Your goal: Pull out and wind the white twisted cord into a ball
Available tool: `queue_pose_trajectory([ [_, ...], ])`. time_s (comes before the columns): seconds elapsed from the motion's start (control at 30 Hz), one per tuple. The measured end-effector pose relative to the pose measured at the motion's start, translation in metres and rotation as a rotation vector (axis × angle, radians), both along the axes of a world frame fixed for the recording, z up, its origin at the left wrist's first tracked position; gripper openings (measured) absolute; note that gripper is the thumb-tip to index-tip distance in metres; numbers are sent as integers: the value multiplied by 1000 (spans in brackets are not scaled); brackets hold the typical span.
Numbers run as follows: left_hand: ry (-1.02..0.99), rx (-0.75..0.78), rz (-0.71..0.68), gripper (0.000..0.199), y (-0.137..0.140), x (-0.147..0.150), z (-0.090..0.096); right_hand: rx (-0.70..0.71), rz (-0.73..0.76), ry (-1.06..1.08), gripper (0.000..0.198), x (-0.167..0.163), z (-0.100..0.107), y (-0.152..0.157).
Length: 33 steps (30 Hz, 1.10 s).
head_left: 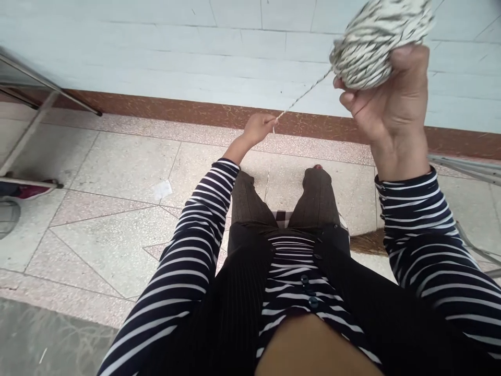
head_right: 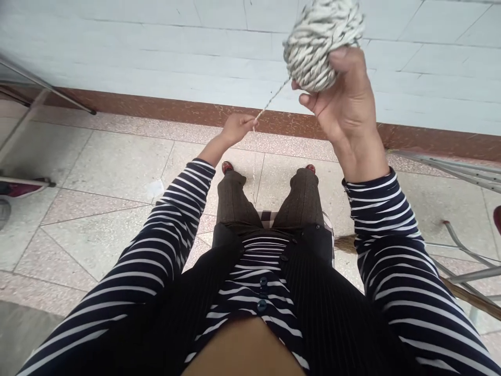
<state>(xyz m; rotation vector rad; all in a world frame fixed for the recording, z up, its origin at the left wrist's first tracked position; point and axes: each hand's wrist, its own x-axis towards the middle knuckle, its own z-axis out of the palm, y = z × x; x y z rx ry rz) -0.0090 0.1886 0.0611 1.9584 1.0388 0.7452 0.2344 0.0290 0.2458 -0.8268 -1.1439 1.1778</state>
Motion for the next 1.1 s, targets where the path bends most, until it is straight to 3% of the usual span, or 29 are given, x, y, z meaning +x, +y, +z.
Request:
queue_pose_trajectory([
  [0.1, -110, 77, -60, 28, 1, 15, 27, -5, 11, -114, 56, -14, 8, -1],
  [0.2, -217, 91, -130, 35, -29, 35, 43, -53, 10, -199, 73, -24, -17, 1],
  [0.27, -259, 29, -133, 37, -56, 45, 47, -94, 6, -335, 68, -22, -41, 6],
  [0.37, -285, -157, -135, 29, -94, 49, 39, -73, -86, -501, 71, -6, -72, 14],
  [0.47, -247, -298, -170, 27, -125, 45, 21, -63, -181, -546, 73, 12, -95, 24],
  [0.57, -102, -323, -244, 33, -150, 38, 4, -135, -243, -514, 74, 24, -121, 34],
  [0.67, 57, -257, -270, 38, -164, 25, 5, -225, -365, -505, 74, 29, -153, 37],
  [0.77, 157, -104, -237, 35, -161, 11, 22, -334, -370, -490, 71, 25, -181, 28],
  [0.9, 209, 147, -198, 30, -136, 9, 41, -476, -176, -508, 70, 8, -200, 5],
  [1.1, 137, 232, -199, 25, -97, 18, 31, -550, 79, -358, 63, -7, -195, -21],
])
